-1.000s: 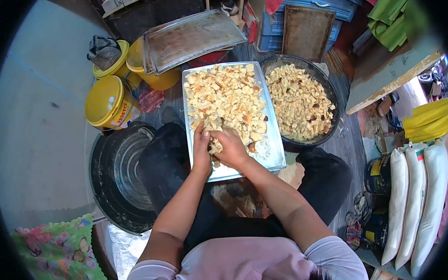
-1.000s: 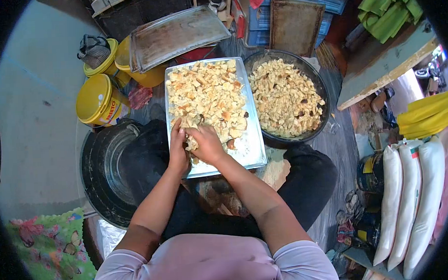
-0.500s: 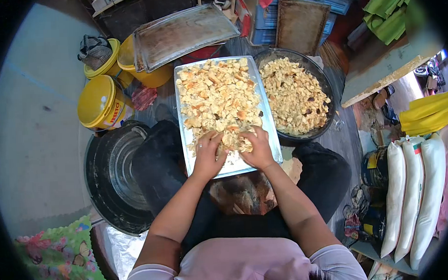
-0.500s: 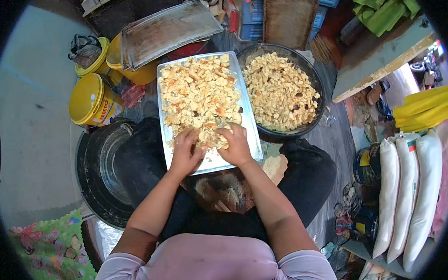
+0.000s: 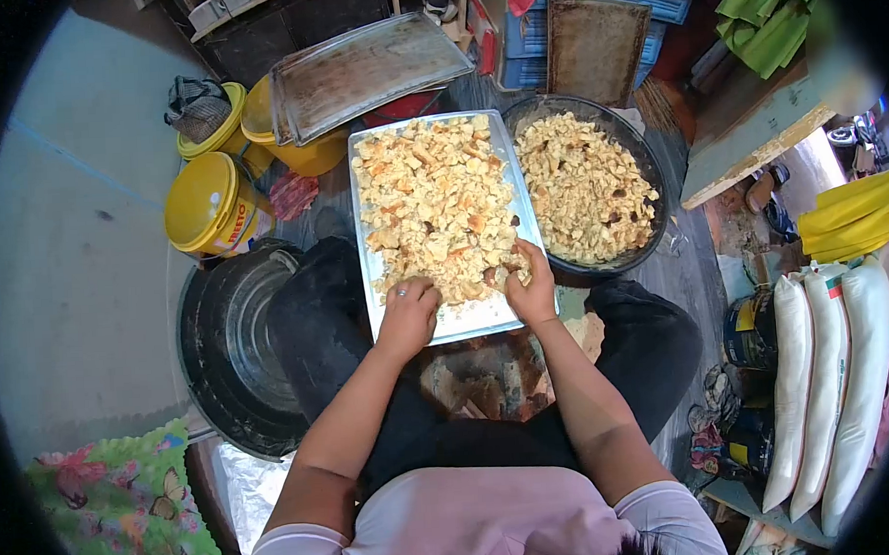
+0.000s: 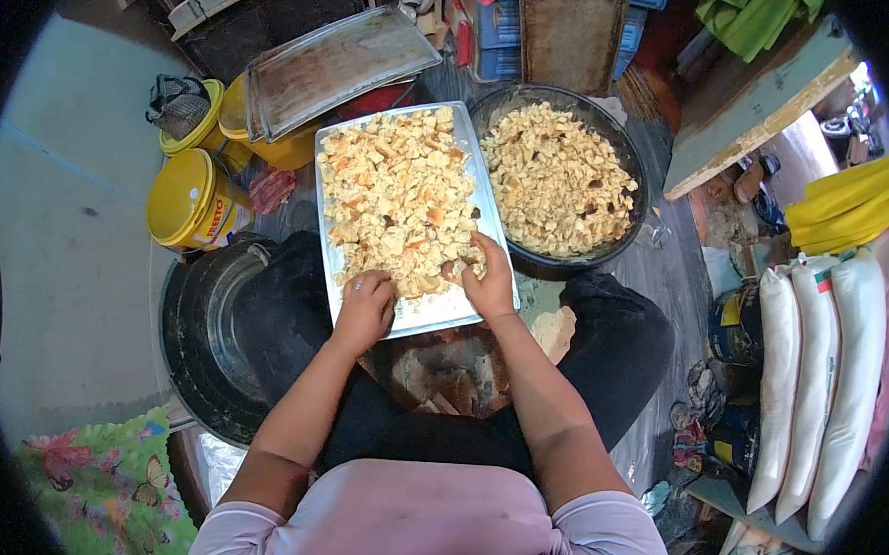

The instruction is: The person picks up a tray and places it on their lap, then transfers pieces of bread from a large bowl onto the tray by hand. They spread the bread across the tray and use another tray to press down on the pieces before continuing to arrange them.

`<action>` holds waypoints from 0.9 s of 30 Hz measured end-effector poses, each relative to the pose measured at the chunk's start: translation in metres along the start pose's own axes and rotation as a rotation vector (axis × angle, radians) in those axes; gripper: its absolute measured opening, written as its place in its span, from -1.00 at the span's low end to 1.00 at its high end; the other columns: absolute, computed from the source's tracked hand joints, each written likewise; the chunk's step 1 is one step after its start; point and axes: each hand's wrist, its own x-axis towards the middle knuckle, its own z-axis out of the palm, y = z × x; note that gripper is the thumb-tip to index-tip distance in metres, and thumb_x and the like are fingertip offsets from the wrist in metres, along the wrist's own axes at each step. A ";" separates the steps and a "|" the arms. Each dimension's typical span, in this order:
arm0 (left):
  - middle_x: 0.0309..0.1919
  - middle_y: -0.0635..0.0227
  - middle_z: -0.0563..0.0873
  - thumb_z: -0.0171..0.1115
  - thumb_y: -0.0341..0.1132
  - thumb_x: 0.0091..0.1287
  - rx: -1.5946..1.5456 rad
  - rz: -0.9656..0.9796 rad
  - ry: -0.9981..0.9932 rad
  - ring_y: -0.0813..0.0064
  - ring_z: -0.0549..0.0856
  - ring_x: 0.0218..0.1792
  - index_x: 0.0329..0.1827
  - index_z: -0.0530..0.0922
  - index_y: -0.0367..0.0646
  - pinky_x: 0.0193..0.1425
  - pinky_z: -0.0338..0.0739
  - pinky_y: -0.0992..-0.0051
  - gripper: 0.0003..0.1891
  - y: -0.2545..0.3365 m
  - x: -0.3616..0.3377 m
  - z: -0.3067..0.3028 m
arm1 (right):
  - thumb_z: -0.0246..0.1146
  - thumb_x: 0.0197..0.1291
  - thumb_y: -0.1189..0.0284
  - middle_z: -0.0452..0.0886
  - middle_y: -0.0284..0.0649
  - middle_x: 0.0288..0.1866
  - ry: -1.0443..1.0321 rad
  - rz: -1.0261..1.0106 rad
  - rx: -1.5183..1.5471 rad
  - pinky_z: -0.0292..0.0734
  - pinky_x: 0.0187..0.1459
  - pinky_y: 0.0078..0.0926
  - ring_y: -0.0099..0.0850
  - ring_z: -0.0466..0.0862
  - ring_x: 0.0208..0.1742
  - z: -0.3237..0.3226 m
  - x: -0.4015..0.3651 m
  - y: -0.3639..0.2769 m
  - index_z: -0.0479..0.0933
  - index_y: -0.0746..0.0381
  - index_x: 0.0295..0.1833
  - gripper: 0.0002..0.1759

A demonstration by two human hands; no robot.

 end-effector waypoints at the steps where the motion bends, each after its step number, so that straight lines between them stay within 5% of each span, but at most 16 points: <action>1: 0.11 0.17 0.49 0.28 -0.30 0.15 0.017 -0.036 -0.032 0.16 0.44 0.21 -0.13 0.55 -0.13 0.28 0.25 0.16 -0.76 0.000 -0.002 -0.003 | 0.20 -0.06 0.60 0.50 -0.01 0.12 0.009 0.012 -0.025 0.39 0.21 -0.33 -0.09 0.49 0.17 -0.001 -0.001 -0.002 0.38 0.26 0.23 -0.39; 5: 0.15 0.12 0.46 0.26 -0.29 0.17 -0.018 -0.102 -0.067 0.11 0.42 0.22 -0.11 0.54 -0.15 0.29 0.25 0.15 -0.75 0.006 -0.004 -0.016 | 0.24 0.00 0.56 0.51 -0.01 0.11 0.071 0.039 0.019 0.38 0.22 -0.34 -0.10 0.50 0.18 -0.002 0.000 -0.014 0.37 0.27 0.23 -0.42; 8: 0.23 0.03 0.40 0.26 -0.25 0.21 -0.035 -0.091 0.083 0.03 0.38 0.26 0.00 0.49 -0.16 0.33 0.21 0.12 -0.67 0.003 0.012 -0.014 | 0.26 0.09 0.51 0.52 0.00 0.10 0.119 0.137 0.079 0.37 0.21 -0.37 -0.14 0.51 0.18 -0.002 0.003 -0.020 0.38 0.29 0.20 -0.49; 11: 0.27 -0.02 0.34 0.24 -0.09 0.25 -0.123 -0.165 0.158 -0.01 0.30 0.33 0.35 0.28 -0.16 0.40 0.11 0.08 -0.35 -0.004 0.044 -0.008 | 0.27 0.15 0.48 0.53 -0.01 0.08 0.080 0.167 0.130 0.35 0.21 -0.39 -0.18 0.52 0.16 0.000 0.007 -0.015 0.40 0.29 0.17 -0.55; 14: 0.28 -0.03 0.33 0.23 0.00 0.24 0.013 -0.062 0.078 0.00 0.26 0.36 0.38 0.26 -0.17 0.42 0.08 0.06 -0.29 0.000 0.058 0.007 | 0.28 0.14 0.49 0.53 -0.03 0.07 0.144 0.184 0.221 0.32 0.23 -0.39 -0.21 0.51 0.15 0.003 0.012 -0.008 0.42 0.27 0.14 -0.57; 17: 0.21 0.00 0.37 0.26 0.03 0.18 -0.024 0.017 0.026 -0.01 0.30 0.30 0.34 0.33 -0.13 0.41 0.10 0.06 -0.30 0.026 0.051 0.002 | 0.30 0.13 0.47 0.51 -0.06 0.06 0.170 0.175 0.283 0.32 0.23 -0.40 -0.22 0.50 0.13 0.000 0.014 0.000 0.45 0.25 0.10 -0.60; 22: 0.09 0.16 0.45 0.30 -0.10 0.14 0.045 0.159 -0.027 0.04 0.41 0.14 0.05 0.51 -0.12 0.27 0.26 0.09 -0.55 0.040 0.028 0.011 | 0.34 0.05 0.41 0.48 -0.07 0.08 -0.081 -0.163 -0.092 0.34 0.18 -0.24 -0.10 0.46 0.12 -0.002 0.007 -0.004 0.52 0.22 0.00 -0.64; 27: -0.03 0.18 0.49 0.30 -0.28 0.13 -0.073 0.070 -0.024 0.09 0.46 0.05 -0.12 0.53 -0.13 0.14 0.35 0.16 -0.73 0.035 0.012 0.011 | 0.30 0.05 0.47 0.49 -0.06 0.08 -0.130 -0.127 -0.094 0.37 0.17 -0.23 -0.06 0.45 0.14 0.004 -0.004 -0.008 0.57 0.22 -0.12 -0.76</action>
